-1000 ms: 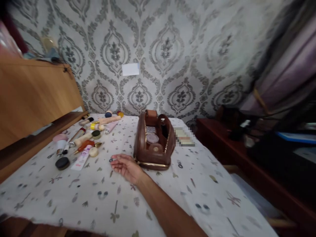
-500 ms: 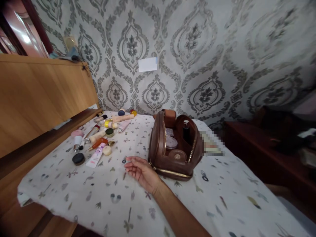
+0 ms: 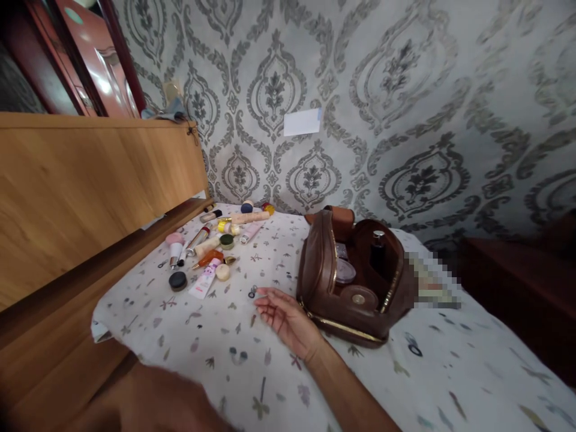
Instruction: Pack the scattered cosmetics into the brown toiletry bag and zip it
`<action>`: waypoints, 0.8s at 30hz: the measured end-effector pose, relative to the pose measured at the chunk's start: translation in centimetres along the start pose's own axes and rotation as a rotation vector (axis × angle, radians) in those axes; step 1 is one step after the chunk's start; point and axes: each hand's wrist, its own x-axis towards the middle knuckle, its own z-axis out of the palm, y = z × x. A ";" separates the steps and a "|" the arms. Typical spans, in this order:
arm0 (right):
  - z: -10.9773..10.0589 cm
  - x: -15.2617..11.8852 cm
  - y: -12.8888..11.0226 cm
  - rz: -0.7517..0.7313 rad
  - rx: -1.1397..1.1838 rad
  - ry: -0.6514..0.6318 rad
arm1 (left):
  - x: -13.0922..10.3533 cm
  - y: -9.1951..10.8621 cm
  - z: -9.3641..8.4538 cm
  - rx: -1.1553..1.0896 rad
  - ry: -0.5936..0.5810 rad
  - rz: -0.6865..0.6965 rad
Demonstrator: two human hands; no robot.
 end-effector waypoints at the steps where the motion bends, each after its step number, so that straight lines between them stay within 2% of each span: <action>1: 0.0 0.0 0.0 0.000 -0.002 0.000 | -0.7 -0.3 -1.6 -0.011 0.081 0.006; 2: 0.0 0.0 0.0 0.001 -0.002 0.001 | -1.4 -0.8 -3.3 -0.021 0.153 0.011; 3: 0.1 -0.1 0.0 0.001 -0.001 0.002 | -2.1 -1.5 -5.1 -0.029 0.278 0.002; 5: 0.1 -0.1 0.1 0.003 0.005 0.004 | -3.3 -3.8 -8.5 0.073 0.756 -0.091; 6: 0.1 -0.1 0.1 0.003 0.007 0.005 | -3.7 -5.3 -10.2 0.207 0.945 -0.201; 7: 0.1 -0.1 0.1 0.003 0.010 0.007 | -4.0 -6.9 -11.7 0.366 1.066 -0.358; 8: 0.1 -0.2 0.1 0.003 0.011 0.008 | -4.2 -8.6 -13.0 0.525 1.114 -0.536; 9: 0.1 -0.2 0.1 0.001 0.011 0.009 | -4.2 -10.3 -14.1 0.640 1.084 -0.694; 10: 0.1 -0.2 0.0 -0.002 0.010 0.008 | -4.2 -11.8 -15.1 0.663 1.069 -0.756; 12: 0.2 -0.2 0.0 -0.009 0.007 0.000 | -4.1 -14.2 -16.2 0.678 1.028 -0.834; 14: 0.2 -0.3 0.0 -0.010 0.003 -0.011 | -3.9 -15.7 -16.6 0.677 0.972 -0.883; 18: 0.1 -0.2 0.0 -0.005 0.009 -0.018 | -3.0 -16.9 -16.3 0.697 0.910 -0.982; 24: 0.3 -0.3 0.0 -0.010 0.016 0.003 | -1.5 -17.6 -16.5 0.708 0.937 -1.053</action>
